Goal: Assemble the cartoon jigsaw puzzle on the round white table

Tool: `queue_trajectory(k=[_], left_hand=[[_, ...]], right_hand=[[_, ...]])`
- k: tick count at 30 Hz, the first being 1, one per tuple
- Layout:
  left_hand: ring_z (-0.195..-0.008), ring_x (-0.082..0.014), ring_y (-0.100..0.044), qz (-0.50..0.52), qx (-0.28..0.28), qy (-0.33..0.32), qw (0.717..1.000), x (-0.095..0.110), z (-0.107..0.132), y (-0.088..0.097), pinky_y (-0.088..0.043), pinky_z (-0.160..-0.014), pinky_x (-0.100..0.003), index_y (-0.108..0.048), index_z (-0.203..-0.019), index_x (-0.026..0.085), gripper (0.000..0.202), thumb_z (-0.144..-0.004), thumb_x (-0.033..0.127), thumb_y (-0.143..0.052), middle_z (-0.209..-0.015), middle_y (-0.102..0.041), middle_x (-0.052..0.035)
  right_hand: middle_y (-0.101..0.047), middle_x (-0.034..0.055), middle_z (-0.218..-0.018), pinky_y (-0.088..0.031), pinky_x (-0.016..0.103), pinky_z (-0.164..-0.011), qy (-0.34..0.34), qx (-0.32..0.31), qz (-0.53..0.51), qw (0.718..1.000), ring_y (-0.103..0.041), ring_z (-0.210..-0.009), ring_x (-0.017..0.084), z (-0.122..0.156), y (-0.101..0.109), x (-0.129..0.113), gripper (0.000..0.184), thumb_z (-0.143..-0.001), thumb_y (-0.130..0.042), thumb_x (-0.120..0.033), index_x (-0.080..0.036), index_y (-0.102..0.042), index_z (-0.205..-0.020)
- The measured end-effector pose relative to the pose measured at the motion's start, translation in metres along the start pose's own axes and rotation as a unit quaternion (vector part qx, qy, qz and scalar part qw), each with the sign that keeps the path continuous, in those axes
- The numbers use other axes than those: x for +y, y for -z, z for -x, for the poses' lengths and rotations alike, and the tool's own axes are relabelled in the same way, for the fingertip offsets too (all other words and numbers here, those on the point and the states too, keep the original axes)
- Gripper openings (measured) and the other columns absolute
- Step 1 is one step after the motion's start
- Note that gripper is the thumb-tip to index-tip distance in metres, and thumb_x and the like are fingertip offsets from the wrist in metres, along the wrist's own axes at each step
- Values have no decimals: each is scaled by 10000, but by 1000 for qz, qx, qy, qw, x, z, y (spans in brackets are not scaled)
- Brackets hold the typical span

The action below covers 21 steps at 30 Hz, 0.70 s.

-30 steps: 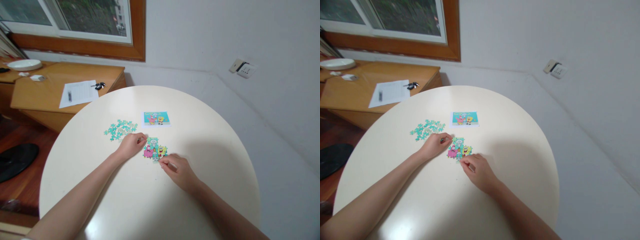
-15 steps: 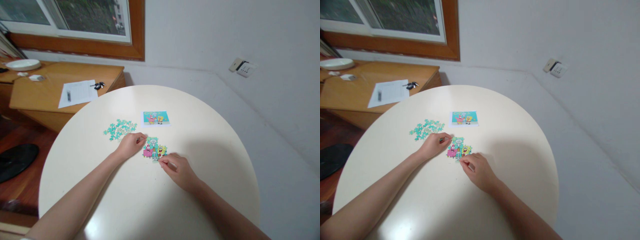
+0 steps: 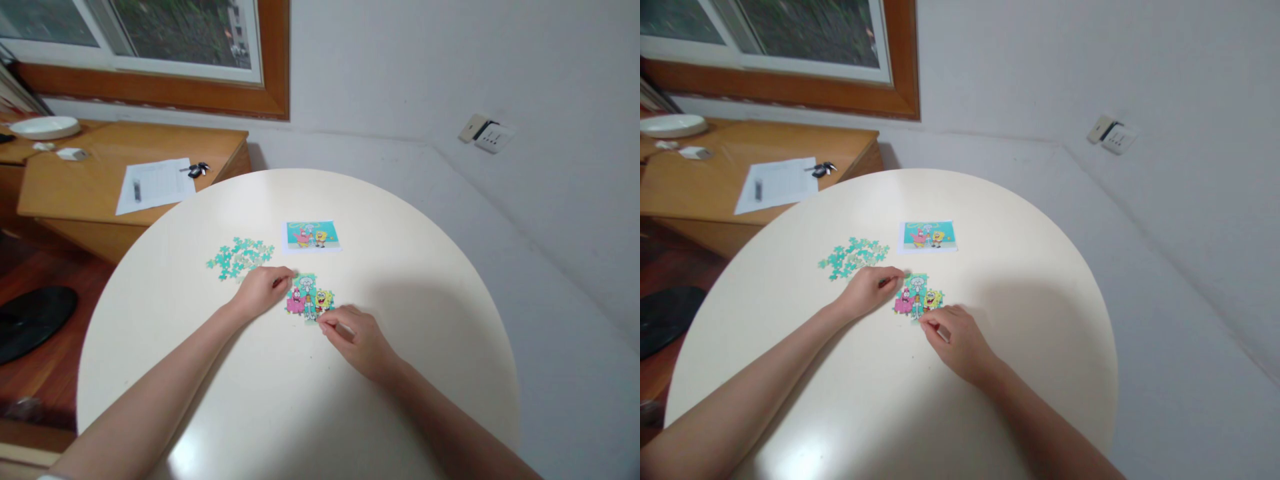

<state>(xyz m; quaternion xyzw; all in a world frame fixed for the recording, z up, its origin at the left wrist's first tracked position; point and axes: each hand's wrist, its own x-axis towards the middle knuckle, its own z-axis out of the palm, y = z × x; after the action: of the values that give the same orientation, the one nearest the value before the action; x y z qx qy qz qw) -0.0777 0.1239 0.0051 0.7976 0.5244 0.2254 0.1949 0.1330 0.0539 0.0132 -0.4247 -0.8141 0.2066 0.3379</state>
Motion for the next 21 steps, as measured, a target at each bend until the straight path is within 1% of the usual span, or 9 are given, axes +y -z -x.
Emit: queue_trajectory(k=[2, 5, 10, 12, 16, 21], left_hand=[[-615, -126, -600, -17, -10, -27, 999, -2, 0, -1, -392, -578, -205, -707, -847, 186, 280, -767, 157, -440, -773, -716, -33], [-687, -147, -637, -41, -14, -50, 998, -3, 1, -2, -414, -604, -213, -706, -834, 189, 284, -771, 156, -431, -800, -723, -37], [-746, -156, -660, -41, 5, -65, 997, -4, 1, -2, -457, -650, -228, -702, -920, 193, 319, -813, 194, -402, -884, -726, -46], [-744, -151, -662, -52, 4, -76, 996, -4, 2, -3, -461, -646, -225, -698, -948, 200, 324, -825, 204, -397, -897, -725, -45], [-700, -139, -658, -89, -17, -100, 991, -6, 2, -3, -447, -604, -212, -691, -958, 214, 322, -829, 187, -398, -852, -726, -37], [-705, -149, -664, -111, -16, -108, 988, -4, 3, -3, -453, -590, -219, -687, -970, 207, 324, -825, 169, -399, -880, -727, -39]], right_hand=[[-660, -1, -625, -429, 235, -629, -3, -2, -2, 1000, -588, -593, 118, 0, 0, 0, 156, -815, -495, -166, -208, -624, -737], [-658, 0, -622, -426, 235, -627, 1, 0, -4, 1000, -587, -591, 117, 0, -1, 0, 153, -816, -498, -168, -204, -624, -738], [-655, 1, -621, -421, 232, -616, 10, 8, -3, 1000, -584, -588, 117, 1, -2, 2, 148, -814, -506, -162, -197, -623, -732], [-657, 1, -622, -420, 232, -616, 11, 8, -2, 1000, -585, -591, 118, 1, -1, 2, 144, -811, -509, -154, -195, -622, -731], [-659, 2, -624, -422, 233, -617, 8, 5, 0, 1000, -586, -593, 119, 0, 0, 1, 142, -811, -510, -152, -197, -626, -743], [-655, 0, -615, -420, 231, -617, 9, 5, 2, 1000, -583, -582, 114, 0, 0, 1, 152, -811, -505, -151, -195, -625, -728]])
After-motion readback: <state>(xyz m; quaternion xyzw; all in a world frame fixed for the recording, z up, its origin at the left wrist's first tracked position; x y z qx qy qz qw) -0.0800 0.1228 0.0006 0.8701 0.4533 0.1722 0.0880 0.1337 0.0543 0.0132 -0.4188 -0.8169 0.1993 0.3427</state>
